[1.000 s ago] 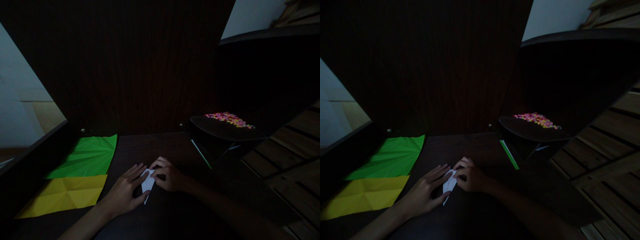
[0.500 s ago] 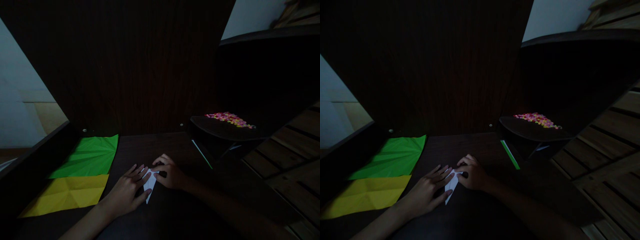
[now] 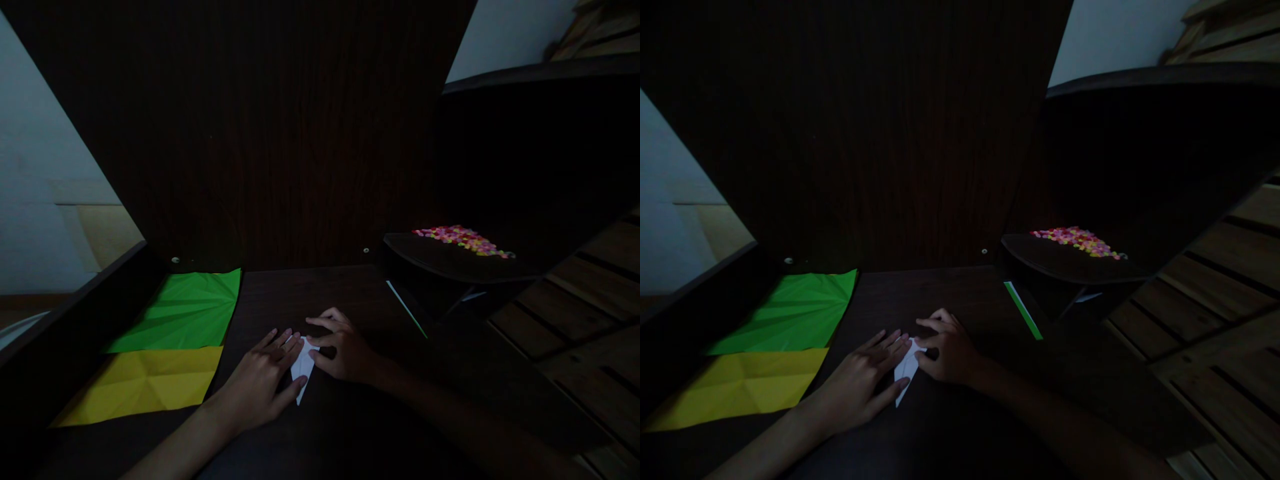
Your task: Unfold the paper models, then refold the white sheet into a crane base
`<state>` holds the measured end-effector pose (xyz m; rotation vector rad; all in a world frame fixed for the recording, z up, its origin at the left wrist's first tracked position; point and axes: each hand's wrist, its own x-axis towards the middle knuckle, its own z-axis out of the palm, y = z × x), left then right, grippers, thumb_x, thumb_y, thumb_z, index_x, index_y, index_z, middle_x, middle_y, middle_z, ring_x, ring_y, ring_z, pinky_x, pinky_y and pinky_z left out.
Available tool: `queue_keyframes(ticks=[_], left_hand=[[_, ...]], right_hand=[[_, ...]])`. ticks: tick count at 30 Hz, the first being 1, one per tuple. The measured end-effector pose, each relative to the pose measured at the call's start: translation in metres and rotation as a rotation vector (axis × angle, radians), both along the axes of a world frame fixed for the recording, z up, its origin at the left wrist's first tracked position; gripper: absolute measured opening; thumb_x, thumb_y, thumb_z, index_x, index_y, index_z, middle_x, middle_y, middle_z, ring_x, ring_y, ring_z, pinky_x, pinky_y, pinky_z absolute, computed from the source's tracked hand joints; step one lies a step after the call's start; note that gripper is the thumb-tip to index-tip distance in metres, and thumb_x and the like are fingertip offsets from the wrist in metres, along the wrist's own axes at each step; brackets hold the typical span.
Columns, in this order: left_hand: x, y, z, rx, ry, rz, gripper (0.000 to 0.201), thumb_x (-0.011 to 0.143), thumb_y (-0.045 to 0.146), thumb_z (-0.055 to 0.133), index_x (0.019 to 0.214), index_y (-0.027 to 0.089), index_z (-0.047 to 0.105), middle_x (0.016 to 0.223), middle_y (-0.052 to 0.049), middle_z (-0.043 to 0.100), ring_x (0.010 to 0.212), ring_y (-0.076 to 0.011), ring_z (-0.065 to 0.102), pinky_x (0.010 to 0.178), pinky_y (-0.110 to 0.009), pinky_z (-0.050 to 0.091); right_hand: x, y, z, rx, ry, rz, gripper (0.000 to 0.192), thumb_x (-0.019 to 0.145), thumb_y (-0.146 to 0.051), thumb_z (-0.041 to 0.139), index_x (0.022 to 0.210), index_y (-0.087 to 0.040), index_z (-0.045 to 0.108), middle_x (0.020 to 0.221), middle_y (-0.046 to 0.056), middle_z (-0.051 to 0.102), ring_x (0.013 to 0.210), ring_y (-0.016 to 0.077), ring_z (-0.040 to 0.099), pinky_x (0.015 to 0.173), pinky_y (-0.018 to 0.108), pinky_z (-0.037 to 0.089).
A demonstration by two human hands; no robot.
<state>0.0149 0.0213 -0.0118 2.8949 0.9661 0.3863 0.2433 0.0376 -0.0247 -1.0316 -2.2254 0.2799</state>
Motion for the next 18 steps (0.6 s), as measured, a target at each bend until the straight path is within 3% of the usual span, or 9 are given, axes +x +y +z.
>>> queue_keyframes(ticks=[4,9,12,16,18], left_hand=[[0.0,-0.002,0.002,0.013,0.005,0.003,0.053,0.095,0.038,0.053,0.143,0.016,0.046,0.141,-0.014,0.054,0.133,-0.0303,0.048,0.111,-0.052,0.039],[-0.001,-0.002,0.0,0.025,-0.003,-0.004,0.054,0.095,0.038,0.052,0.144,0.016,0.043,0.141,-0.014,0.054,0.133,-0.03,0.048,0.11,-0.051,0.04],[-0.001,-0.001,-0.001,0.026,-0.002,0.002,0.054,0.096,0.039,0.051,0.145,0.017,0.043,0.142,-0.014,0.053,0.133,-0.0293,0.047,0.11,-0.05,0.04],[-0.001,-0.001,-0.002,0.023,-0.011,0.01,0.054,0.095,0.039,0.052,0.144,0.016,0.044,0.142,-0.013,0.054,0.133,-0.0294,0.048,0.11,-0.051,0.04],[-0.001,-0.001,-0.001,0.023,0.001,0.013,0.054,0.095,0.038,0.052,0.143,0.016,0.045,0.142,-0.013,0.054,0.132,-0.0295,0.048,0.11,-0.051,0.04]], right_hand=[[0.002,0.002,0.003,0.022,-0.003,-0.033,0.01,0.076,-0.023,0.071,0.082,-0.024,0.079,0.12,0.007,0.07,0.101,0.0286,0.056,0.083,0.048,0.05],[0.006,0.005,0.004,-0.071,-0.05,-0.044,0.01,0.078,-0.025,0.072,0.082,-0.026,0.08,0.123,0.007,0.068,0.108,0.0292,0.055,0.087,0.049,0.049],[0.009,0.01,0.0,-0.091,-0.038,-0.072,0.012,0.081,-0.025,0.07,0.073,-0.025,0.079,0.121,0.007,0.069,0.109,0.0285,0.056,0.09,0.05,0.049],[0.014,0.016,-0.003,-0.042,-0.008,-0.051,0.019,0.078,-0.021,0.072,0.06,-0.023,0.075,0.119,0.006,0.071,0.107,0.0266,0.058,0.087,0.045,0.052],[0.015,0.016,-0.002,0.016,-0.025,-0.003,0.018,0.079,-0.021,0.071,0.062,-0.022,0.076,0.119,0.006,0.071,0.107,0.0263,0.058,0.086,0.044,0.052]])
